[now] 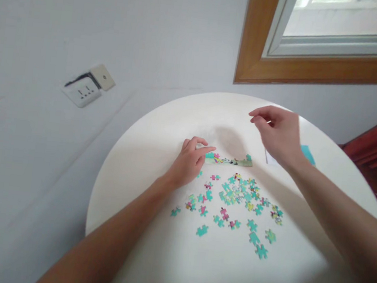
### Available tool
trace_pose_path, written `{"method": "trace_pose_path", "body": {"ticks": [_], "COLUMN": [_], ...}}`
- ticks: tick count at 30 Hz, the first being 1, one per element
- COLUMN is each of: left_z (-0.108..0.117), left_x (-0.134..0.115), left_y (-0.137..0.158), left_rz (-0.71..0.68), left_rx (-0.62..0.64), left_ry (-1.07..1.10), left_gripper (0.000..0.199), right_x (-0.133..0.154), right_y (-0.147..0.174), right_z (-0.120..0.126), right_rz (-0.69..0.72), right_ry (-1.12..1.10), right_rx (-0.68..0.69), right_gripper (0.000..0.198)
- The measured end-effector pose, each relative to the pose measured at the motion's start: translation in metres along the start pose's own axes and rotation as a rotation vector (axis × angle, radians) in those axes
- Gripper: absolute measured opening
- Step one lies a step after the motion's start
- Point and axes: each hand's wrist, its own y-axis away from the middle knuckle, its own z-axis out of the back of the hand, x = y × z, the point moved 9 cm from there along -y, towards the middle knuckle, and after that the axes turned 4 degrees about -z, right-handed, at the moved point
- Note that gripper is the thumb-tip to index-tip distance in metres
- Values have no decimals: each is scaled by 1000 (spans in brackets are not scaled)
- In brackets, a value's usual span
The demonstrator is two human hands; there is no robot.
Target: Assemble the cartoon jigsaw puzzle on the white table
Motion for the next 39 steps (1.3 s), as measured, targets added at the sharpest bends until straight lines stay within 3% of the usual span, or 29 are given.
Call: {"method": "trace_pose_path", "body": {"ticks": [4,13,21,39], "left_z": [9,6,3,-1], "left_x": [5,-1,0,0], "left_y": [-1,-4,-4,-4], "left_rz": [8,-16,4,28], "left_rx": [-70,38,58,108], "left_ry": [-3,61,66,84], "left_gripper": [40,29,25,24], "right_x": [13,-17,-38,-44], "right_y": [14,54,51,52], "right_z": [25,14,14,4], "right_rz": [-23,-88,-52,-24], "right_ry": [26,152,181,249], "right_rx": [10,136,212,368], "right_gripper": [15,15,18,17]}}
